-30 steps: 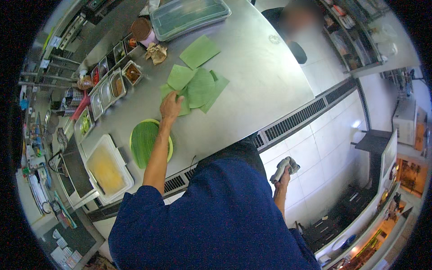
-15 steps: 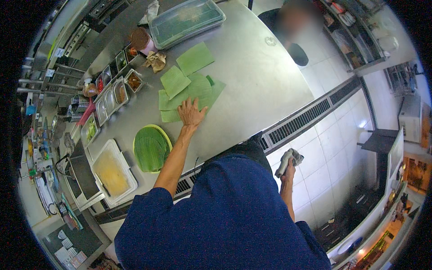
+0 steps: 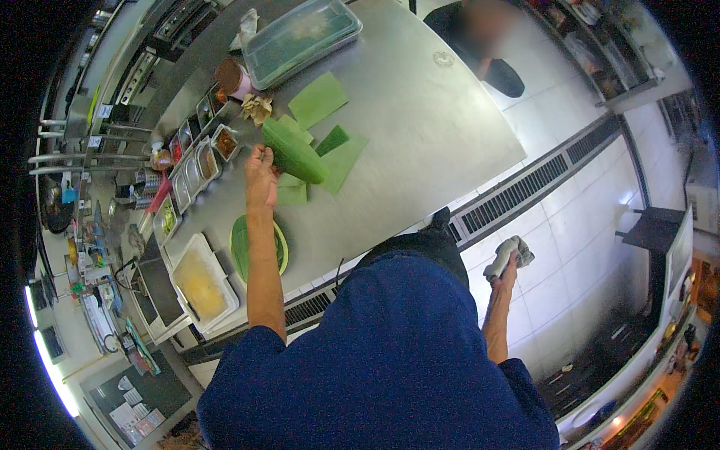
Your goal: The person wipes green banana leaves with a cloth on a stainless steel countertop. They handle the leaves one at a time, wiping both sides and placing them into a green basket. The person occasionally folds the cloth to use a clean section.
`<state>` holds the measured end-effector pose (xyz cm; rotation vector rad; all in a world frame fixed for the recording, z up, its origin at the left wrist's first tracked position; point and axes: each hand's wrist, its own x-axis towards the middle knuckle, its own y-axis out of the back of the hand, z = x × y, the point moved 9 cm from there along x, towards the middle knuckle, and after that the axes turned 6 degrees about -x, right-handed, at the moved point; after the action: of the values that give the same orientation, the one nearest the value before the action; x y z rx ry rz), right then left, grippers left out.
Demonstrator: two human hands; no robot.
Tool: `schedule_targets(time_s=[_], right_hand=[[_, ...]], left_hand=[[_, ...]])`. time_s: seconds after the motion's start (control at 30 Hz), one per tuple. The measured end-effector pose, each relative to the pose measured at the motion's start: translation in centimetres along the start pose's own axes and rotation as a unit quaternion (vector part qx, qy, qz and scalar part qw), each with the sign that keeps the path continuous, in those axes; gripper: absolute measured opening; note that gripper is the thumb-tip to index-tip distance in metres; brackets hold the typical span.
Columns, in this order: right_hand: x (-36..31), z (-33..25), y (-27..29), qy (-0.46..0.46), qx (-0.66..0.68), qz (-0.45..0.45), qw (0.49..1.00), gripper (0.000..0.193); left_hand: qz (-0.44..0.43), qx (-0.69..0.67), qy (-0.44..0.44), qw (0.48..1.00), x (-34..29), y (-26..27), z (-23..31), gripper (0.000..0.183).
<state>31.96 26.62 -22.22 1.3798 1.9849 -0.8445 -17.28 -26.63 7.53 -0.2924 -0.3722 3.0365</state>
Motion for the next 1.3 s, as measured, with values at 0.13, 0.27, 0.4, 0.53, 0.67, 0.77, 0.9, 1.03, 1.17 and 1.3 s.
schedule_targets(time_s=[0.13, 0.27, 0.4, 0.53, 0.67, 0.77, 0.9, 1.03, 1.17, 1.3], right_hand=[[-1.0, -0.7, -3.3, -0.042, 0.029, -0.043, 0.998, 0.043], [-0.9, -2.9, -6.2, -0.020, 0.075, -0.093, 0.993, 0.041], [-2.3, -5.0, -8.1, -0.008, 0.078, -0.114, 0.990, 0.039], [-2.8, -5.6, -7.3, 0.000, 0.077, -0.082, 0.994, 0.037], [-3.7, -5.6, -8.3, 0.002, 0.076, -0.098, 0.992, 0.037], [-4.9, -5.3, -8.9, 0.001, 0.071, -0.083, 0.994, 0.037], [-5.2, -4.8, -9.6, -0.011, 0.051, -0.094, 0.994, 0.038], [-5.0, -4.7, -10.3, -0.011, 0.056, -0.124, 0.991, 0.039], [-5.3, -5.0, -10.2, -0.007, 0.049, -0.111, 0.993, 0.038], [-5.5, -5.3, -10.0, -0.007, 0.034, -0.110, 0.993, 0.039]], left_hand=[[-0.101, -0.252, 0.122, 0.955, -2.2, -6.4, -5.0, 0.019], [-0.070, -0.331, 0.194, 0.921, -4.5, -11.0, -15.2, 0.020], [0.063, -0.293, 0.311, 0.902, -10.0, -11.4, -26.0, 0.021], [0.140, -0.239, 0.387, 0.880, -14.1, -11.0, -29.1, 0.012], [0.107, -0.260, 0.407, 0.869, -13.6, -10.2, -29.6, 0.012], [0.071, -0.292, 0.366, 0.881, -10.3, -11.3, -26.1, 0.014], [0.029, -0.324, 0.245, 0.914, -3.4, -13.8, -15.6, 0.014], [0.008, -0.357, 0.231, 0.905, -1.9, -15.9, -11.5, 0.015], [-0.001, -0.347, 0.308, 0.886, -6.7, -17.6, -17.6, 0.015], [0.039, -0.278, 0.472, 0.836, -13.3, -18.9, -27.3, 0.020]])
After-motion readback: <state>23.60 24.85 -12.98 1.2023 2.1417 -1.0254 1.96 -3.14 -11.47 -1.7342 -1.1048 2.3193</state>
